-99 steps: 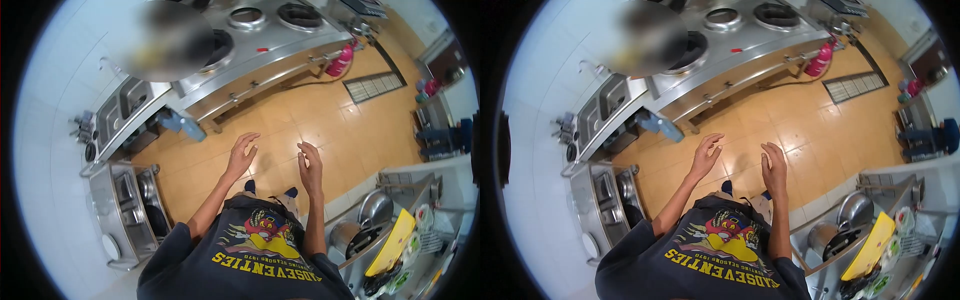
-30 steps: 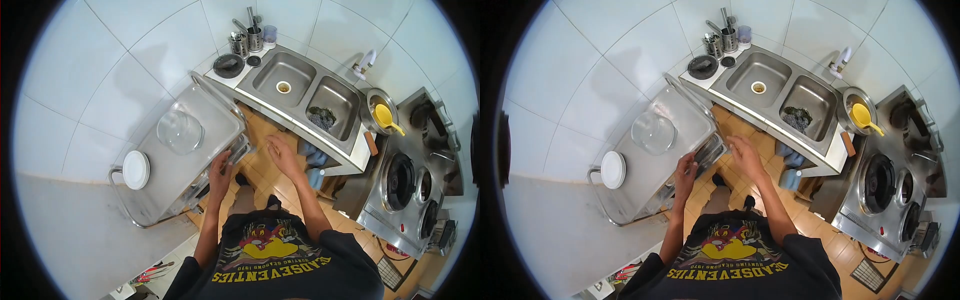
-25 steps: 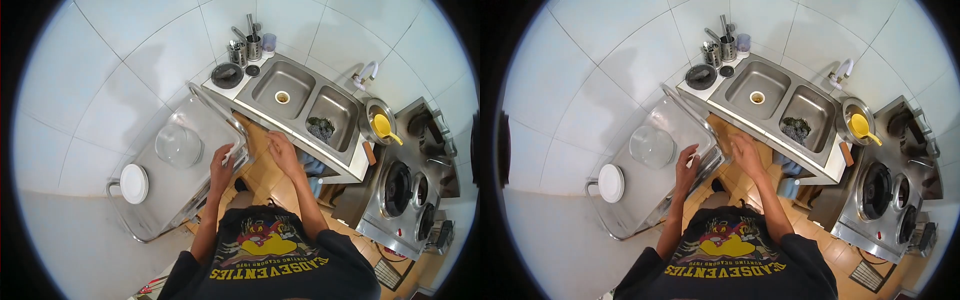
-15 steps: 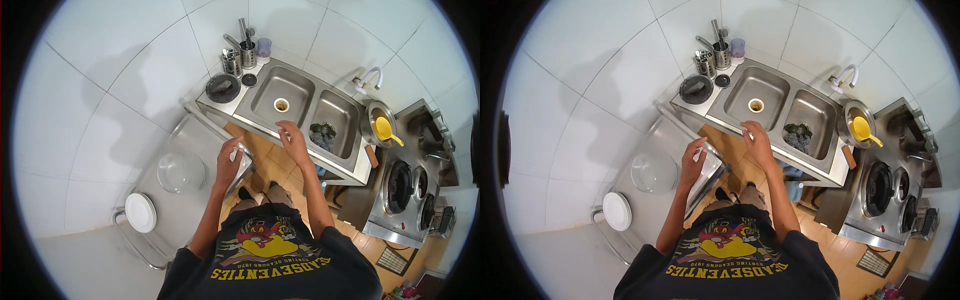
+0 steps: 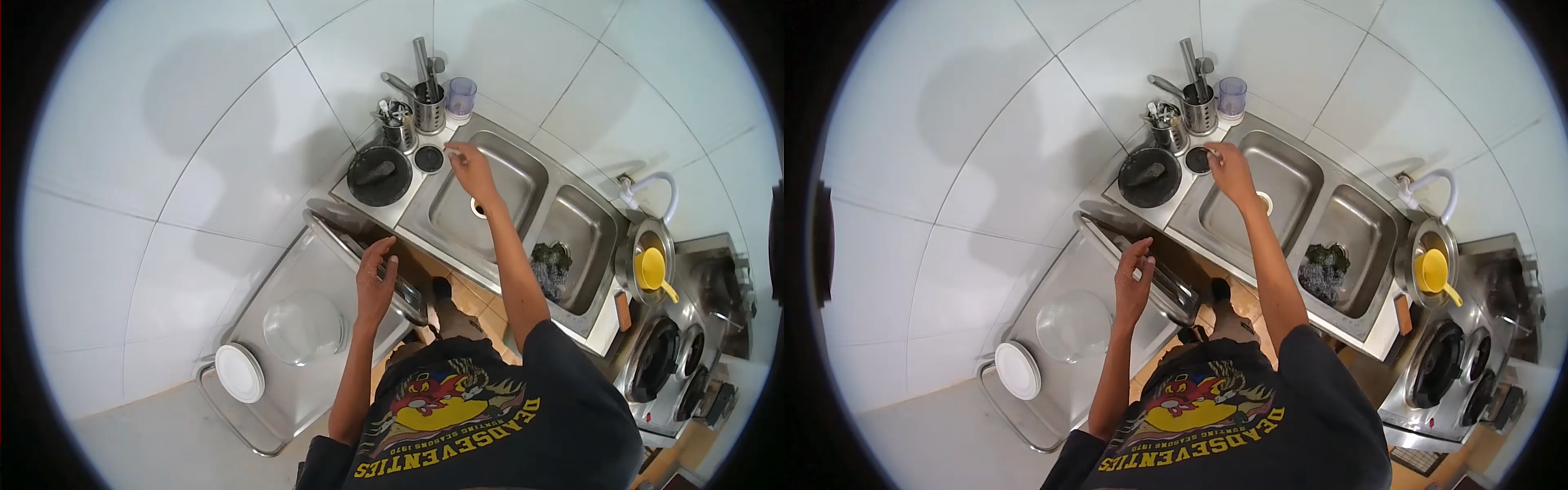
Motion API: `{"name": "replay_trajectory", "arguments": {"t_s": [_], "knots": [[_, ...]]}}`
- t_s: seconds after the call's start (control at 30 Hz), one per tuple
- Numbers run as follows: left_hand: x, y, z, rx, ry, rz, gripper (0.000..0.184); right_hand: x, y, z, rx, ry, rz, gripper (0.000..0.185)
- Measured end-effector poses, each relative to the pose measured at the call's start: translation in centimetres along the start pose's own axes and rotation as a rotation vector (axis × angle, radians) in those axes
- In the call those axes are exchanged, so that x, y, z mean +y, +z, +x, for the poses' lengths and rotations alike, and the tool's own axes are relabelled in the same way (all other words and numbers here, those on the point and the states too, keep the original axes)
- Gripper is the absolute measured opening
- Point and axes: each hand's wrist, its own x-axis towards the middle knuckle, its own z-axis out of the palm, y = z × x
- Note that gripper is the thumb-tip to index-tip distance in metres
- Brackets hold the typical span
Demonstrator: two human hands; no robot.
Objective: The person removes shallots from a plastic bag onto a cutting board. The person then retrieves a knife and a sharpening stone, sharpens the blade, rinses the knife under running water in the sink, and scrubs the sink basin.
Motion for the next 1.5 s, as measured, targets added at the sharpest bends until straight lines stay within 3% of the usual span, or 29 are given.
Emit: {"name": "replay_trajectory", "arguments": {"t_s": [0.1, 0.27, 0.57, 0.67, 0.77, 0.9, 1.1, 1.3, 1.5], "knots": [[0.1, 1.3, 2.1, 0.033, -0.022, 0.014, 0.032, 3.0, 1.4, 5.8, -0.03, -0.031, -0.133, 0.023], [1.2, 2.4, 4.8, 0.05, -0.14, 0.032, 0.032, 6.8, 4.0, 14.0, -0.074, -0.041, -0.037, 0.024], [0.0, 3.2, 6.6, 0.116, -0.204, 0.086, 0.034, 8.9, 8.4, 20.8, -0.091, -0.002, -0.08, 0.028], [-0.6, 3.0, 6.4, 0.131, -0.223, 0.116, 0.034, 9.3, 11.1, 22.6, -0.107, -0.238, -0.128, 0.038], [-1.0, 2.8, 6.4, 0.145, -0.215, 0.124, 0.035, 6.1, 12.1, 22.6, -0.284, -0.133, -0.493, 0.048], [-1.3, 2.6, 6.6, 0.166, -0.222, 0.105, 0.035, 5.9, 12.7, 23.2, -0.299, -0.167, -0.593, 0.04], [-0.2, 2.6, 7.0, 0.158, -0.218, 0.102, 0.034, 1.6, 6.1, 23.8, -0.121, -0.179, -0.331, 0.03], [-0.2, 3.7, 8.4, 0.116, -0.119, 0.093, 0.034, -1.7, -3.7, 20.4, -0.055, -0.126, 0.248, 0.035], [-0.7, 4.0, 9.6, 0.084, -0.027, 0.058, 0.033, -3.0, -9.9, 11.4, 0.114, 0.163, 0.753, 0.035]]}}
